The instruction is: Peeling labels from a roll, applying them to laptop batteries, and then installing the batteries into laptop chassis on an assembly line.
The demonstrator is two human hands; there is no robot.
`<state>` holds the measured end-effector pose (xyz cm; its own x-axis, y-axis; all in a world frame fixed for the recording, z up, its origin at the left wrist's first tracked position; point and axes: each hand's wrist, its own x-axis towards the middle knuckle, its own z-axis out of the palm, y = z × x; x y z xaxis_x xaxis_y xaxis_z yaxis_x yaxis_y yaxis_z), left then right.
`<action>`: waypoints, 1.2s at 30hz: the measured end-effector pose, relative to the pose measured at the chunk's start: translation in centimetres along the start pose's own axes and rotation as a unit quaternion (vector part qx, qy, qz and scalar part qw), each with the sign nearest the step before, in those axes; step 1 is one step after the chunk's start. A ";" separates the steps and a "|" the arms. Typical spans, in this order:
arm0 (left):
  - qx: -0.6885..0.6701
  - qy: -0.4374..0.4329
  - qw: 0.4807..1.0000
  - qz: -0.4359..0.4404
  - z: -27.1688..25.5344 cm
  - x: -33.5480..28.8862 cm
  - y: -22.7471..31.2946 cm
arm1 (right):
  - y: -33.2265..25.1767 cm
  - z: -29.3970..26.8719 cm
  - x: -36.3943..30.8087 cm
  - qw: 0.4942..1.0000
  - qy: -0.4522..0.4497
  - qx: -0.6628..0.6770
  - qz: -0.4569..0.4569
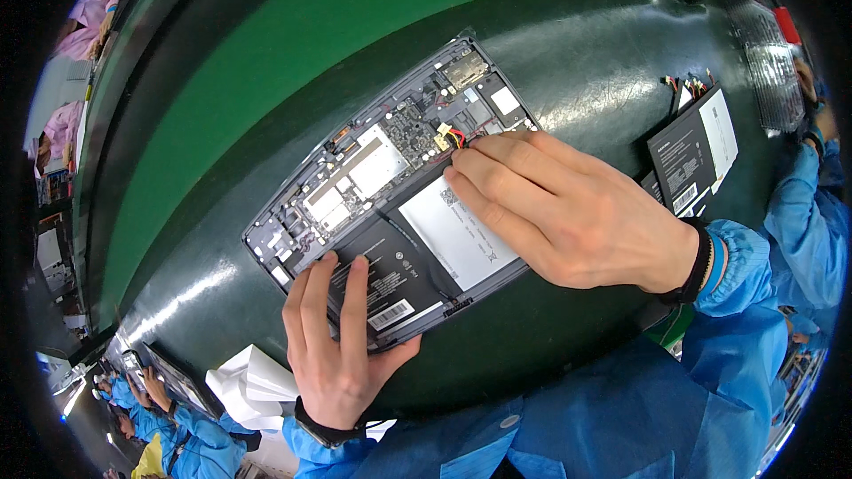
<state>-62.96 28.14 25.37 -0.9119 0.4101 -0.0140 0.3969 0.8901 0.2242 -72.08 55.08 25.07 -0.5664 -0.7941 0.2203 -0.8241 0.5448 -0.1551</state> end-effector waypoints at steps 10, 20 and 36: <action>-0.032 0.029 0.999 -0.003 0.4 0.1 0.0 | -0.5 0.4 0.2 0.999 0.004 0.014 -0.042; -0.051 0.029 0.998 -0.012 0.0 0.2 0.1 | -1.4 0.2 0.6 0.998 -0.024 -0.007 -0.052; -0.114 0.039 0.992 0.025 0.6 1.3 0.0 | -1.8 1.9 1.1 0.996 -0.009 0.022 -0.090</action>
<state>-64.06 28.75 24.72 -0.9001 0.4291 0.0757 0.4168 0.7973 0.4366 -71.19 52.73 23.73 -0.4090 -0.8829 0.2307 -0.9111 0.3811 -0.1569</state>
